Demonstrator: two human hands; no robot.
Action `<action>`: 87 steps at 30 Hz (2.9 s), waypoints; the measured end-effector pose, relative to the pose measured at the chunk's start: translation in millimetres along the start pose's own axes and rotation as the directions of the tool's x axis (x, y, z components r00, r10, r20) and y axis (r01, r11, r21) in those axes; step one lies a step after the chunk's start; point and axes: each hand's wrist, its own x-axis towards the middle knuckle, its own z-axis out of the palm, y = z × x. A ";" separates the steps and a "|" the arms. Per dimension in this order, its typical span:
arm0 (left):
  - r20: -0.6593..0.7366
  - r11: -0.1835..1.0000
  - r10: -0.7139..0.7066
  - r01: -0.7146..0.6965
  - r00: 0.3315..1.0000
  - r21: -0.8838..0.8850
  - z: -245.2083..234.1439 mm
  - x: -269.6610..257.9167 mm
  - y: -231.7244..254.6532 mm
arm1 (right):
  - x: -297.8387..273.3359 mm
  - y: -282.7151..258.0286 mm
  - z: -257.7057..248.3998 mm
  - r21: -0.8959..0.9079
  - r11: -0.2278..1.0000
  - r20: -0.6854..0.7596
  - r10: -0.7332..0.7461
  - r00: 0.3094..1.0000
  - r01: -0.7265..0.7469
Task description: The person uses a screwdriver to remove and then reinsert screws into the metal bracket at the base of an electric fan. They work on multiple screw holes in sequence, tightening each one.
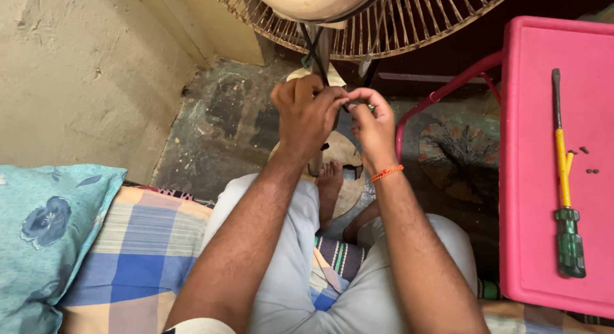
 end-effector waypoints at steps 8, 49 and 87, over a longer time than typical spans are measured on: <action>0.050 0.972 -0.061 0.070 0.997 -0.224 -37.3 -13.1 26.7 | -44.1 -27.5 -7.7 0.247 0.962 0.082 0.103 0.991 -0.120; 0.284 0.656 -0.308 0.419 0.908 -0.628 -12.3 -23.7 -43.7 | -296.2 -135.4 -28.3 -0.428 0.897 -0.144 -0.189 0.971 0.111; 0.515 0.500 -0.299 0.592 0.803 -0.632 -5.7 -33.0 -49.0 | -86.3 33.3 -2.8 -0.256 0.966 -0.062 0.020 0.998 -0.035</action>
